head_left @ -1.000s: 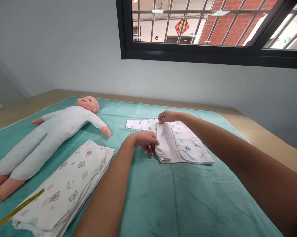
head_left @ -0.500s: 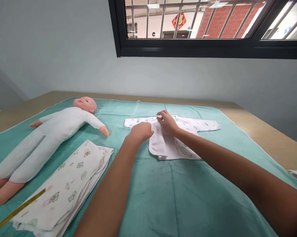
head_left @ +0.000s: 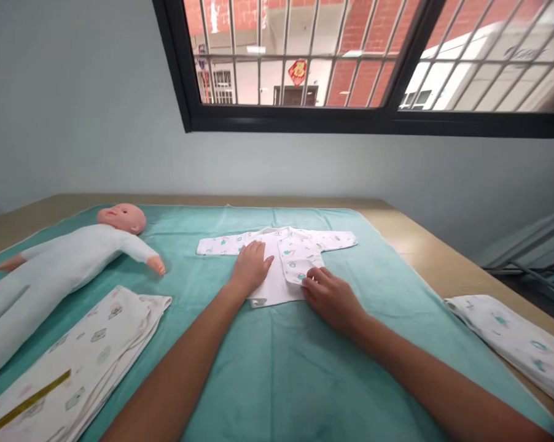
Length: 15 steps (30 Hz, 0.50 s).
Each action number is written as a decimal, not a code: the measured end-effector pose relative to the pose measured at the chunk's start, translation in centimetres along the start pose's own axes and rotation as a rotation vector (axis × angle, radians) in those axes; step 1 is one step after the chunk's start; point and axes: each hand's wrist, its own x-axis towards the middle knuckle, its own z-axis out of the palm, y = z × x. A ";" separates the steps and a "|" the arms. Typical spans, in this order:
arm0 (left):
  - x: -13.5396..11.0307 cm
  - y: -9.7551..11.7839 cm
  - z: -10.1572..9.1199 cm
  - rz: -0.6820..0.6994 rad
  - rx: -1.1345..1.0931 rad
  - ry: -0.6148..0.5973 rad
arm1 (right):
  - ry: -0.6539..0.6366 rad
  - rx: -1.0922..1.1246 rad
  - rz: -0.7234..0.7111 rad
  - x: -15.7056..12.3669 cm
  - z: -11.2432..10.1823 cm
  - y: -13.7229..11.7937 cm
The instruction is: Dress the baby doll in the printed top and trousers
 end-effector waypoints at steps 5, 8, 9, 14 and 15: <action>3.9 3.8 0.4 -0.191 -0.042 -0.017 | -0.032 -0.018 0.118 0.3 0.5 0.1; 7.1 5.4 1.0 -0.265 -0.068 -0.079 | -0.057 -0.032 0.122 0.4 0.8 -0.2; 7.9 5.8 1.1 -0.286 -0.080 -0.102 | -0.069 -0.026 0.116 0.4 0.9 -0.3; 10.1 8.1 1.1 -0.327 -0.141 -0.159 | -0.093 0.106 0.151 0.4 0.3 -0.2; 10.3 8.8 1.0 -0.308 -0.157 -0.160 | -0.083 0.127 0.174 0.5 0.0 0.0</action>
